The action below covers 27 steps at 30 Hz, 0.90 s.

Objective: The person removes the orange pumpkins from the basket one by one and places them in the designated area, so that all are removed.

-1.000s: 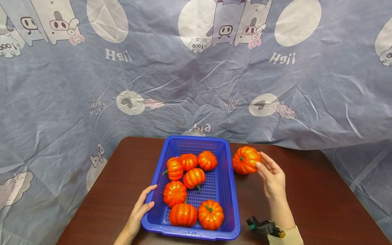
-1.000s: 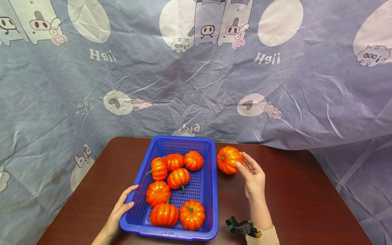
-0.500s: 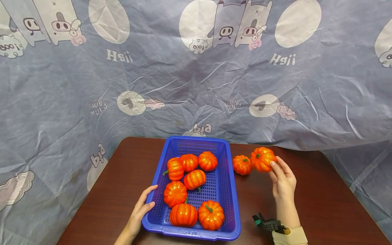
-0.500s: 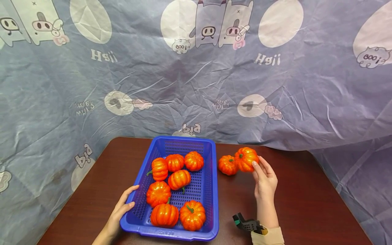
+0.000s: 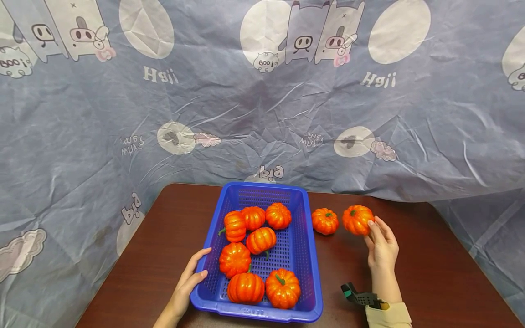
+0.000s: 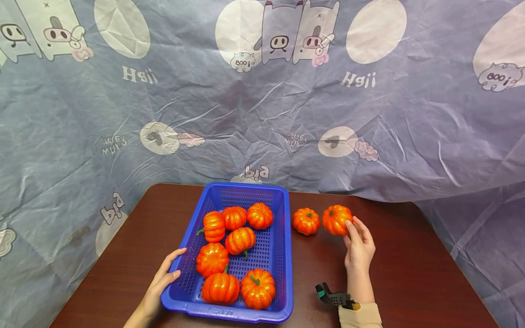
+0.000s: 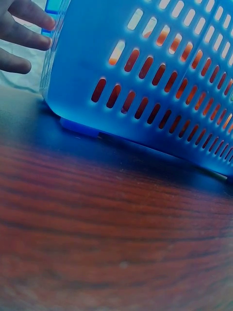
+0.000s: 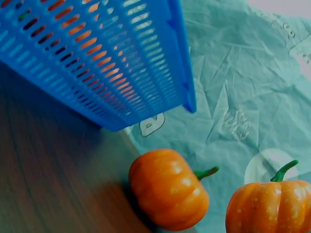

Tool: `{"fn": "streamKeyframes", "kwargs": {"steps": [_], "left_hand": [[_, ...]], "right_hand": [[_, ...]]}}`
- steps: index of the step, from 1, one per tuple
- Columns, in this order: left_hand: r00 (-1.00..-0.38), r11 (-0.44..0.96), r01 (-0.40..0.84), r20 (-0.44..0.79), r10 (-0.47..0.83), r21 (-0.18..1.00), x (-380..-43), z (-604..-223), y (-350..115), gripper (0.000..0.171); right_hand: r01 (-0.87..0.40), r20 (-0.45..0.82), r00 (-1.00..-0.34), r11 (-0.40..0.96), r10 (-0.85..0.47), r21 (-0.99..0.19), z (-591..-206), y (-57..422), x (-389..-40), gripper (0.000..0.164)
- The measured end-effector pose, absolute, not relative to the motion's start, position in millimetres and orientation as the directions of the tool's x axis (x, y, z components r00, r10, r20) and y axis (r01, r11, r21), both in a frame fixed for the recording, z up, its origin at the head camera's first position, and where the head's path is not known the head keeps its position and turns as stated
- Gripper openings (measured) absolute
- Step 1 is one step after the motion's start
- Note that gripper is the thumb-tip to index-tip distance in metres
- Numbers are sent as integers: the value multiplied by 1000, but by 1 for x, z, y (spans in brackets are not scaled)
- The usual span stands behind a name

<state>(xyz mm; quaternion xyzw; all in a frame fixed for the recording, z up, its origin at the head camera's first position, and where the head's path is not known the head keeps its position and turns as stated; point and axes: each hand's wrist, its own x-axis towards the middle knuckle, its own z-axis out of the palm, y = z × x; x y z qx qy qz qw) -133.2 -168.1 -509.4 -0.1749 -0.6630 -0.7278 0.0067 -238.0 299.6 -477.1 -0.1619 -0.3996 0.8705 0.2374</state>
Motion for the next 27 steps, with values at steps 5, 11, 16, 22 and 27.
{"fn": "streamKeyframes", "kwargs": {"steps": [5,11,16,22,27], "left_hand": [[-937,-119,247,268,223,962,-133,-509,-168,48],[-939,-118,242,263,221,963,-133,-509,-168,48],[-937,-119,250,271,221,961,-133,-509,-168,48],[-932,-115,258,278,232,959,-133,-508,-169,48],[-940,-106,246,264,216,963,-133,-508,-168,48]], "right_hand": [[-237,-131,-829,-554,543,-798,-489,302,-242,28],[-192,-149,-828,-523,540,-831,-498,303,-245,24],[-158,-159,-826,-493,541,-855,-502,304,-245,20],[-130,-136,-817,-409,561,-903,-507,306,-244,19],[-112,-94,-801,-302,591,-947,-509,307,-243,25]]}}
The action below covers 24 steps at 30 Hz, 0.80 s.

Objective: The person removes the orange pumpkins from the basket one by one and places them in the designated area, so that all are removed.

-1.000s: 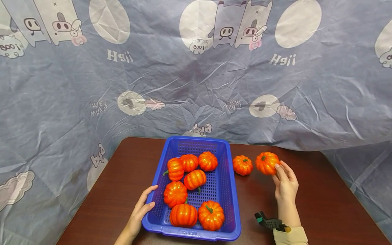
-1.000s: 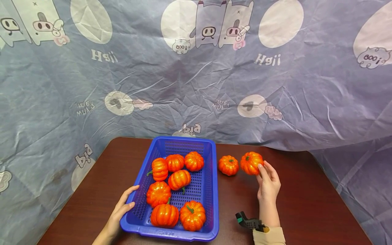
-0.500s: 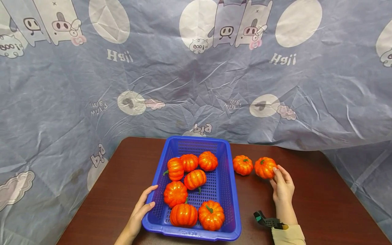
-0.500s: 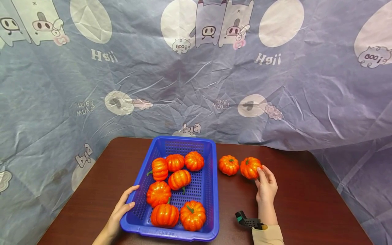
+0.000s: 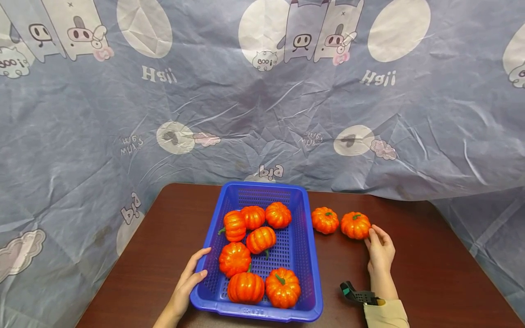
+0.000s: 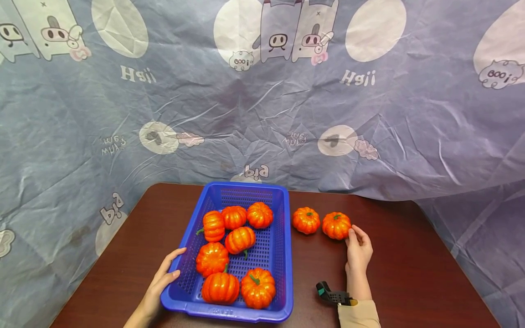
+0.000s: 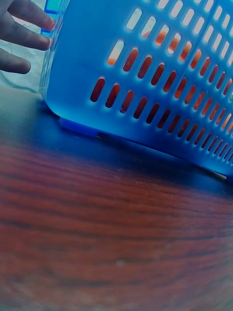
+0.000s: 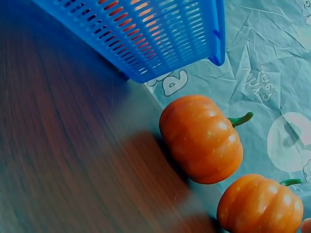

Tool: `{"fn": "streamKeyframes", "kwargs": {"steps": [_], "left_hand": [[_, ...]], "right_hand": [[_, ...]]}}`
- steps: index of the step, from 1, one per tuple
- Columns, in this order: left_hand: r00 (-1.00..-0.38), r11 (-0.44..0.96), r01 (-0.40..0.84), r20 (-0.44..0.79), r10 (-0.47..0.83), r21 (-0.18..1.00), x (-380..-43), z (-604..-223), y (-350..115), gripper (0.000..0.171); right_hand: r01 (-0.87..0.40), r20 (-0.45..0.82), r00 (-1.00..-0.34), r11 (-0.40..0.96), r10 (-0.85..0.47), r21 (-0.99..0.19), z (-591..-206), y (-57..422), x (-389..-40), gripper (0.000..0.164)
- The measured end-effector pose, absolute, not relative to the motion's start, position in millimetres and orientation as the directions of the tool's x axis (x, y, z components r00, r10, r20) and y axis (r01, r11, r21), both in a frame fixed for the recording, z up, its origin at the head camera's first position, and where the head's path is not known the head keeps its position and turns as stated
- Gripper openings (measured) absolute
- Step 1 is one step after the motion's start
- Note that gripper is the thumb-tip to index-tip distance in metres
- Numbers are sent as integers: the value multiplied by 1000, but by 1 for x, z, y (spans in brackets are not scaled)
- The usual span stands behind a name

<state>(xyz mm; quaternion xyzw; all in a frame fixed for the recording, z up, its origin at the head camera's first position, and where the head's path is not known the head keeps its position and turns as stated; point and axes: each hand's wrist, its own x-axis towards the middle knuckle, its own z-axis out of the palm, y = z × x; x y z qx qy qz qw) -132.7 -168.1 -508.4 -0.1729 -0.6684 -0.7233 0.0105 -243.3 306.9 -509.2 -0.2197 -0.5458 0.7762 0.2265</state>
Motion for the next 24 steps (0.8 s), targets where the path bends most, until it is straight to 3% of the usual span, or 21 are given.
{"fn": "streamKeyframes", "kwargs": {"steps": [13,24], "left_hand": [[-941,-122,236,258,217,964,-131,-509,-169,48],[-947,-114,226,245,206,967,-132,-507,-167,48]], "right_hand": [[109,-63,-823,49,564,-993,-510,306,-245,51],[63,55,-836,195,546,-979,-485,298,-240,54]]}}
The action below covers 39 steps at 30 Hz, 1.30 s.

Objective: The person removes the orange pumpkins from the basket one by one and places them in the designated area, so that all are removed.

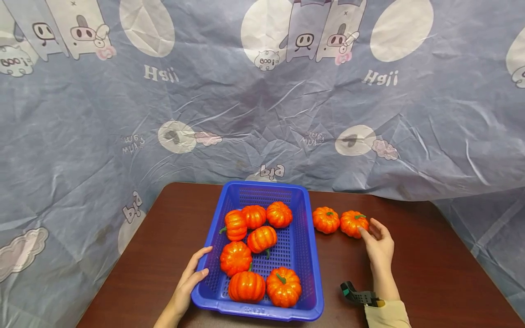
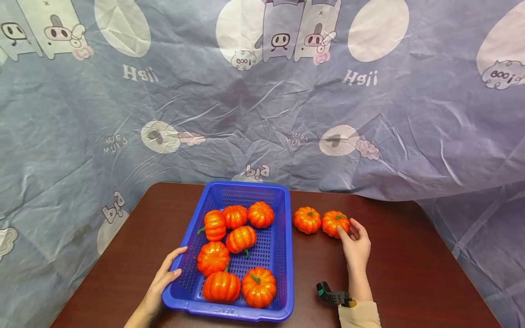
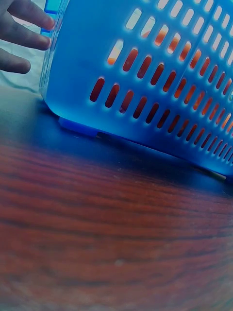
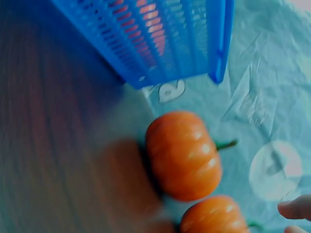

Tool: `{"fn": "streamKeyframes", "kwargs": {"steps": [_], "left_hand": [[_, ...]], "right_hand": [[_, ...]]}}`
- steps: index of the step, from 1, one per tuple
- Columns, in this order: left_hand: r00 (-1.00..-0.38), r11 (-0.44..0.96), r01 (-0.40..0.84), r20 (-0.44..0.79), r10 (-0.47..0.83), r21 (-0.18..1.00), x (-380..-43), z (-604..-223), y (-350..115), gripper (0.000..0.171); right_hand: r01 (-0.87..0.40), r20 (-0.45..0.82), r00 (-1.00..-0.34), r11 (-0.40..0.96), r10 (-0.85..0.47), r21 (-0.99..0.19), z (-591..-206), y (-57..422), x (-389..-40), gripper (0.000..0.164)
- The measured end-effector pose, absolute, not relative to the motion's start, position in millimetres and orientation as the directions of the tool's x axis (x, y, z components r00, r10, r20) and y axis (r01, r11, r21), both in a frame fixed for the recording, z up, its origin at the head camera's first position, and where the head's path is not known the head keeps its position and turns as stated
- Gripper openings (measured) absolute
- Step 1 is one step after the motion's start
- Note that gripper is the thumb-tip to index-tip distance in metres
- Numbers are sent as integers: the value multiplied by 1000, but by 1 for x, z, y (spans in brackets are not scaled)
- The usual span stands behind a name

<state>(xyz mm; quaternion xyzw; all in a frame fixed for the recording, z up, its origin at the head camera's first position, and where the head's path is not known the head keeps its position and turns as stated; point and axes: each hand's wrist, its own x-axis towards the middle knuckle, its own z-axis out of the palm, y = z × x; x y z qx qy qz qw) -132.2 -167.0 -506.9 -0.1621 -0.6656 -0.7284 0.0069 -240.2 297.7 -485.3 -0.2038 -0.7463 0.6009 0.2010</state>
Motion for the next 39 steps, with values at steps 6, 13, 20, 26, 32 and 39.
{"fn": "streamKeyframes", "kwargs": {"steps": [6,13,20,26,32,39], "left_hand": [[-947,-100,217,234,218,971,-133,-507,-168,48],[-938,-94,237,253,238,967,-133,-508,-170,48],[-946,-107,226,244,214,968,-132,-506,-168,48],[-940,-100,240,257,226,966,-131,-506,-168,48],[-941,-89,229,244,235,969,-132,-508,-170,48],[-949,-90,220,235,212,971,-132,-507,-168,48]], "right_hand": [[0,126,-886,272,446,-962,-456,281,-234,51],[-157,250,-937,345,243,-925,-416,265,-231,50],[-279,325,-942,345,82,-896,-383,244,-230,50],[-355,355,-933,282,-55,-891,-369,223,-233,51],[-389,357,-920,266,-160,-882,-367,202,-240,50],[-426,361,-886,204,-292,-881,-375,178,-249,52]]}}
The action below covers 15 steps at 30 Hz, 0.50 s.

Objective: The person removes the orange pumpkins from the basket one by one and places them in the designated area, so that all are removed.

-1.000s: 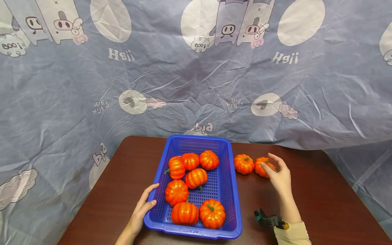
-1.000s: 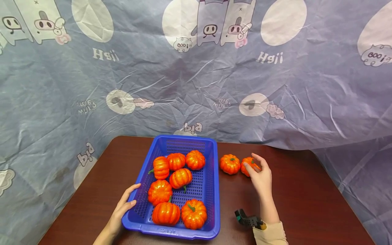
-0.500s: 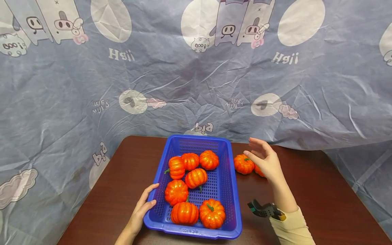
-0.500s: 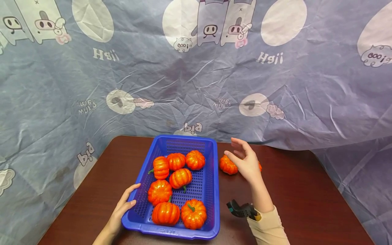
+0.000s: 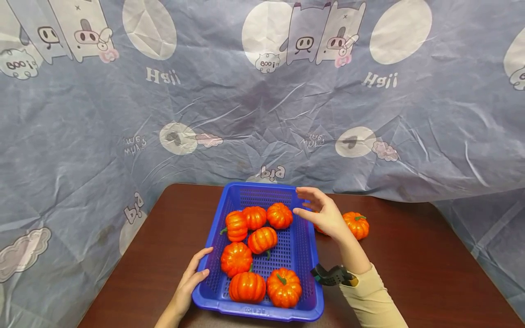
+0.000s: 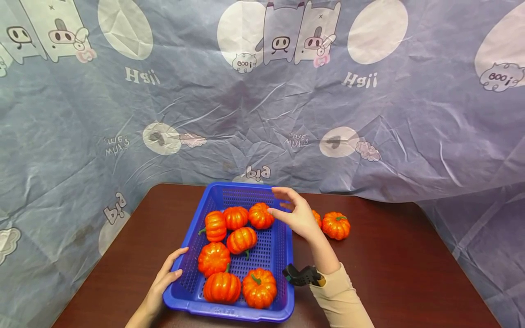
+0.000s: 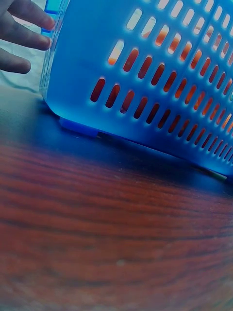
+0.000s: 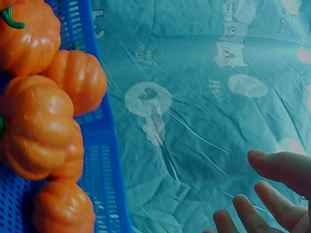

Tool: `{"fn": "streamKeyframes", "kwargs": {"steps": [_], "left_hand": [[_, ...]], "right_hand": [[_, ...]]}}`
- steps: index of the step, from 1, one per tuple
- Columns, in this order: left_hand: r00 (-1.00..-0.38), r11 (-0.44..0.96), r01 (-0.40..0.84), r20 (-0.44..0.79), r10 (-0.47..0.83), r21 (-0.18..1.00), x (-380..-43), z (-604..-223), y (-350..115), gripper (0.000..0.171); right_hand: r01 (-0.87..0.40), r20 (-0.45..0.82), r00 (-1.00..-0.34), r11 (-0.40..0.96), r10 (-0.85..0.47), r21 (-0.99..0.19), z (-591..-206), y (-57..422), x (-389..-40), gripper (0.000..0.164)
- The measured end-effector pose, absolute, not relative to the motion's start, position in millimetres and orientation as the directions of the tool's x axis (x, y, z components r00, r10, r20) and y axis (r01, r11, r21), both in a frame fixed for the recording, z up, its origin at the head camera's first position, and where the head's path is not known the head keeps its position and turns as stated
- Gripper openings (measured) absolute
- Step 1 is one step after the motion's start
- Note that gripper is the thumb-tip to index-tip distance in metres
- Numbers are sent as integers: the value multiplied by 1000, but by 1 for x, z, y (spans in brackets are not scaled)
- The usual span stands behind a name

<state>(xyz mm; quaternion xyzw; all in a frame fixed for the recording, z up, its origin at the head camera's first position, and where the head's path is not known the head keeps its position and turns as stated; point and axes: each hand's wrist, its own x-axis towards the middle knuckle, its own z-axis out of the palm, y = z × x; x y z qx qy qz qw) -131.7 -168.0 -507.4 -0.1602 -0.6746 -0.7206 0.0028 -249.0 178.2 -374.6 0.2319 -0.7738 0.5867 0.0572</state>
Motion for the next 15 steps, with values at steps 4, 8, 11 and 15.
{"fn": "streamKeyframes", "kwargs": {"steps": [4,8,11,15], "left_hand": [[-954,-97,212,227,195,973,-131,-506,-167,48],[-955,-101,210,226,192,972,-130,-506,-166,48],[-953,-100,214,230,196,972,-130,-506,-167,48],[-954,-101,212,228,196,972,-131,-506,-166,48]], "right_hand": [[-422,342,-870,176,-354,-890,-381,167,-252,52],[-383,292,-873,178,-391,-907,-386,155,-251,51],[-359,261,-874,184,-409,-915,-383,146,-246,51],[-324,220,-876,186,-429,-928,-388,137,-245,51]]}}
